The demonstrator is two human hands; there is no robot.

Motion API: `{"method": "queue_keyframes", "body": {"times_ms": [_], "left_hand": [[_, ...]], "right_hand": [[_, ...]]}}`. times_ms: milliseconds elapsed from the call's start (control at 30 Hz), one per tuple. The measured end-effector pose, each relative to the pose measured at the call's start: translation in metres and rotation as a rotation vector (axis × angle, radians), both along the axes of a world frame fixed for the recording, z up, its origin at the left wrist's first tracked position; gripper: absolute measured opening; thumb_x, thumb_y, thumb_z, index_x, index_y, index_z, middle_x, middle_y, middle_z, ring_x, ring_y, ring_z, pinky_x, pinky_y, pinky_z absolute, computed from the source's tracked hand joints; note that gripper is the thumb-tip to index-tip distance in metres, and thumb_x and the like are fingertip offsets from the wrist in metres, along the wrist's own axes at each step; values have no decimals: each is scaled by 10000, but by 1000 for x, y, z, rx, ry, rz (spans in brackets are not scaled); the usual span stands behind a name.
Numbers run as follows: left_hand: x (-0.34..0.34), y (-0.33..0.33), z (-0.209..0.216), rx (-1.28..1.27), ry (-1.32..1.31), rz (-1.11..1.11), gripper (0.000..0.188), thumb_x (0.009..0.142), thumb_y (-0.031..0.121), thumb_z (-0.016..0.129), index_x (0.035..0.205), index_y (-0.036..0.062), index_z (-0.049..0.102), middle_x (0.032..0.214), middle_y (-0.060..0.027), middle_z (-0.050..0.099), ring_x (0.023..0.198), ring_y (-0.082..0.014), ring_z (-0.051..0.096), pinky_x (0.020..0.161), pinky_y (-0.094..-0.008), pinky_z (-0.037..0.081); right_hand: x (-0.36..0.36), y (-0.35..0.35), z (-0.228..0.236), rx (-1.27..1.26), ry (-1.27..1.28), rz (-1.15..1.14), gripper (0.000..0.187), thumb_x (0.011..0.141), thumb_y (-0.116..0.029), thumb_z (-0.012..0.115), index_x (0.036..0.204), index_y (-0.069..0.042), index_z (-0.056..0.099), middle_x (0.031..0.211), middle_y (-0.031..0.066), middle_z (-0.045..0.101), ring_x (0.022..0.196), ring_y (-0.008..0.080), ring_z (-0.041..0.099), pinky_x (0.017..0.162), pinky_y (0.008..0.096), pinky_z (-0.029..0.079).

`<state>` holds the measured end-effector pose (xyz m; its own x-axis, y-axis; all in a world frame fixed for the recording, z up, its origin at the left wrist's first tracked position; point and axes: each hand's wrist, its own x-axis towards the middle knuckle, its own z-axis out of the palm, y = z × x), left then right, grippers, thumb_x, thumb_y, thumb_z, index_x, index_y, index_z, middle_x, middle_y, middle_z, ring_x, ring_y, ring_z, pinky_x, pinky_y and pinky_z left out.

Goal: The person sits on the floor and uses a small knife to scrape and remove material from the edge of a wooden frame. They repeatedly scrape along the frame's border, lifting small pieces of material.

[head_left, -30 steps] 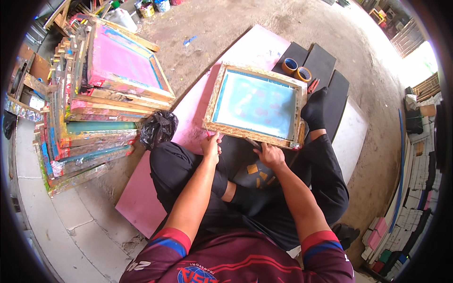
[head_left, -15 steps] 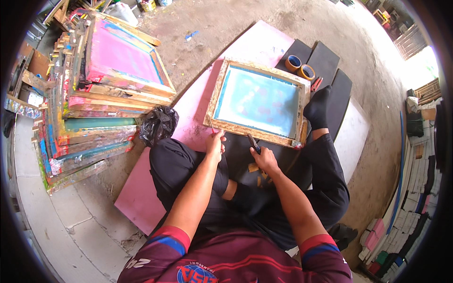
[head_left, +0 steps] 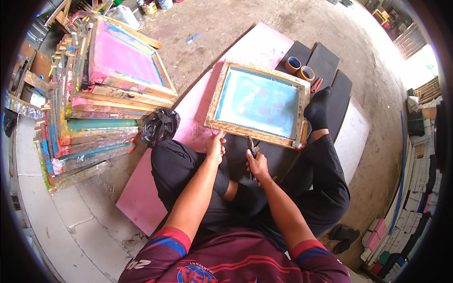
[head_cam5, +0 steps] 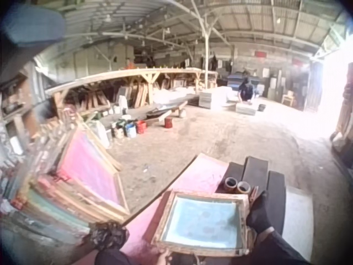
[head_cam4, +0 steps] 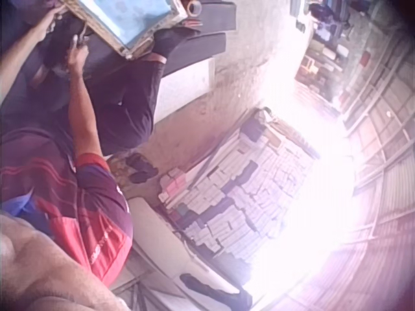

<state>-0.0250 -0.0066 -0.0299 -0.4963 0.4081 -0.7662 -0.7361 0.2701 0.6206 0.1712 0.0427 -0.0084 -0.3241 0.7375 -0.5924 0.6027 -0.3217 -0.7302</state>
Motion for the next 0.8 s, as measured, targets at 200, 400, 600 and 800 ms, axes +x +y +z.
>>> {"method": "queue_keyframes", "body": {"times_ms": [200,400,600,800], "left_hand": [[2,1,6,44,34,-15,304,938,349,728,1032,76,632,792,-35,656,374,-95,429,351,-266,313],[5,5,3,32,84,21,334,942,356,734,1054,70,603,888,-65,696,371,-91,433,345,-264,325],[2,3,9,27,44,20,375,935,388,739,1094,80,596,873,-49,683,392,-92,451,361,-258,332],[1,1,11,4,2,46,379,929,424,740,1167,149,634,720,12,583,403,-84,448,386,-256,346]], "right_hand": [[2,-10,-43,348,-85,-2,526,1001,-499,597,874,10,625,672,80,647,525,167,640,515,331,519],[2,10,-2,-432,269,-149,498,1035,-508,530,975,-20,607,732,95,645,565,229,642,525,376,515],[0,2,-14,-966,820,-327,518,1069,-536,381,1032,-56,574,799,126,637,641,269,638,597,421,528],[-31,-21,-18,-294,221,-347,488,1027,-514,529,973,-37,612,734,109,657,553,219,644,508,377,527]]}}
